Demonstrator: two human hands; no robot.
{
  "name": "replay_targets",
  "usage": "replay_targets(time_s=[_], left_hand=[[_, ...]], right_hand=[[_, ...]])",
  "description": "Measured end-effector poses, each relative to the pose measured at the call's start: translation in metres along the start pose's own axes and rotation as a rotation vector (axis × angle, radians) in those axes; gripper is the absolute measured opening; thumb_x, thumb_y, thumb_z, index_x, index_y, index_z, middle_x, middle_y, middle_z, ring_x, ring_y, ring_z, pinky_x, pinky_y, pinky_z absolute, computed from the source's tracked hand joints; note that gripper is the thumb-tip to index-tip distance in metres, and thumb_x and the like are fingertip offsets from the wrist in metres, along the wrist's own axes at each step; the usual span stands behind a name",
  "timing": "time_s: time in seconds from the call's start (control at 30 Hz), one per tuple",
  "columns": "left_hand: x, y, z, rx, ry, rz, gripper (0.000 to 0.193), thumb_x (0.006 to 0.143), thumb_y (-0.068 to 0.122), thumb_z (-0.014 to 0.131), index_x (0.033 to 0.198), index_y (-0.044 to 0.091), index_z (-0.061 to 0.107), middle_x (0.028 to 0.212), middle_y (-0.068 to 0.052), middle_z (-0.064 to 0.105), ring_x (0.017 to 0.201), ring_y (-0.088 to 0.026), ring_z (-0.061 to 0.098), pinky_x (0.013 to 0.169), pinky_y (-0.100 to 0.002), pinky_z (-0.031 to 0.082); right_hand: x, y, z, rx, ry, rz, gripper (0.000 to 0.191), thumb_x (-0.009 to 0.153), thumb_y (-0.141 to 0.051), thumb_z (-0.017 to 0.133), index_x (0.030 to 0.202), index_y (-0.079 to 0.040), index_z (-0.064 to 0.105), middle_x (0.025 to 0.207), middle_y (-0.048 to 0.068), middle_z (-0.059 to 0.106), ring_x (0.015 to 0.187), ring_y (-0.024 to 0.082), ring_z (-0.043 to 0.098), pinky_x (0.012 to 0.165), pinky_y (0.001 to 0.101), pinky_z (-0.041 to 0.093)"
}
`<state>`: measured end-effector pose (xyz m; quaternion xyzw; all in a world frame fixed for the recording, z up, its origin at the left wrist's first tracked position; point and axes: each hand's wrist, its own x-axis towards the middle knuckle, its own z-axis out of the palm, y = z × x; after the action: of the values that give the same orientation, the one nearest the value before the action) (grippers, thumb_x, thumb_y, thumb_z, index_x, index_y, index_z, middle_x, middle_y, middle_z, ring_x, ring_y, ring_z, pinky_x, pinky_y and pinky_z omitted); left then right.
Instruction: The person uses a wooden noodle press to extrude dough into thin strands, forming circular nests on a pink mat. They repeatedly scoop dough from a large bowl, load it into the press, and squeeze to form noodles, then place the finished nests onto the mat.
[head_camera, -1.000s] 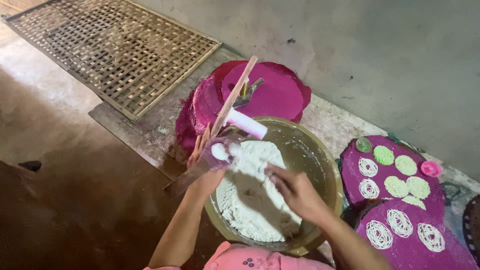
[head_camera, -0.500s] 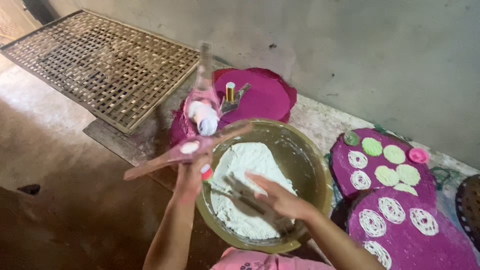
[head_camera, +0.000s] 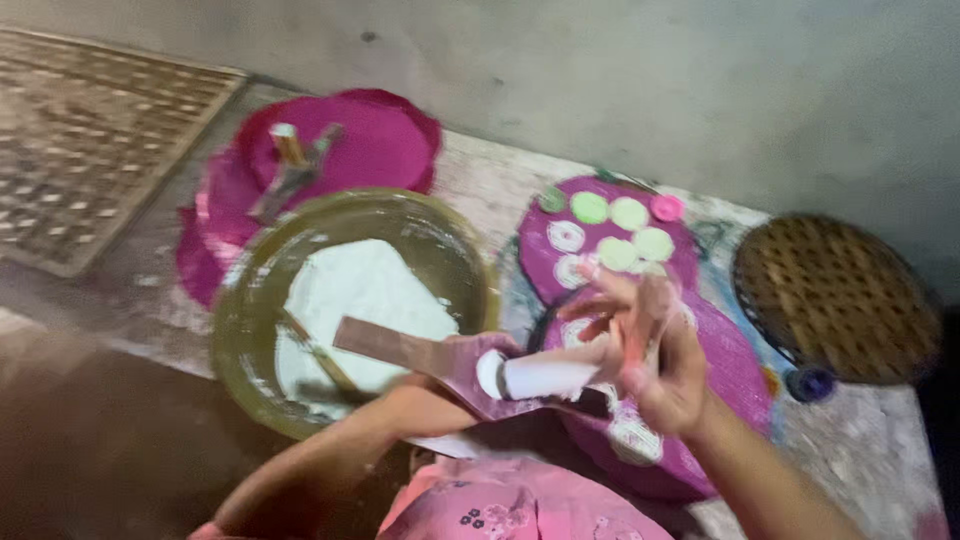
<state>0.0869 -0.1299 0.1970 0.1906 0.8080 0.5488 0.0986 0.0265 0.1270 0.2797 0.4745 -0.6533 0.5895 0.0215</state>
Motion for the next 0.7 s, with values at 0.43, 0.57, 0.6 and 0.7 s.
replay_targets(time_s=[0.43,0.57,0.6,0.7], left_hand=[[0.115,0.029,0.144,-0.115,-0.453,-0.132,0.040,0.085,0.028,0.078,0.119,0.009,0.071,0.112,-0.006,0.074,0.106,-0.017,0.070,0.093,-0.033,0.056],[0.155,0.031,0.138,-0.212,-0.438,0.069,0.047,0.084,0.031,0.080,0.125,0.010,0.069,0.123,-0.008,0.072,0.116,-0.020,0.066,0.103,-0.033,0.054],[0.163,0.033,0.135,-0.290,-0.410,0.134,0.051,0.085,0.032,0.081,0.128,0.011,0.067,0.129,-0.009,0.070,0.121,-0.021,0.064,0.109,-0.033,0.052],[0.194,0.031,0.121,-0.918,-0.514,0.529,0.082,0.077,0.038,0.092,0.146,0.021,0.051,0.162,-0.005,0.039,0.149,-0.021,0.036,0.126,-0.042,0.028]], right_hand=[[-0.147,-0.028,-0.083,-0.339,-0.009,0.223,0.074,0.103,-0.040,0.057,0.164,-0.011,0.027,0.163,0.028,0.040,0.153,0.043,0.041,0.124,0.0533,0.034],[-0.171,-0.007,-0.169,0.374,-0.238,0.810,0.094,0.098,-0.066,0.055,0.160,0.002,0.034,0.156,0.027,0.048,0.144,0.036,0.048,0.120,0.0484,0.035],[-0.179,0.000,-0.177,0.558,-0.330,0.938,0.097,0.096,-0.071,0.053,0.154,0.006,0.047,0.146,0.028,0.062,0.135,0.036,0.061,0.118,0.0476,0.042],[-0.203,0.010,-0.189,0.829,-0.272,0.929,0.097,0.100,-0.068,0.049,0.156,0.011,0.043,0.140,0.024,0.061,0.128,0.032,0.060,0.109,0.0463,0.046]])
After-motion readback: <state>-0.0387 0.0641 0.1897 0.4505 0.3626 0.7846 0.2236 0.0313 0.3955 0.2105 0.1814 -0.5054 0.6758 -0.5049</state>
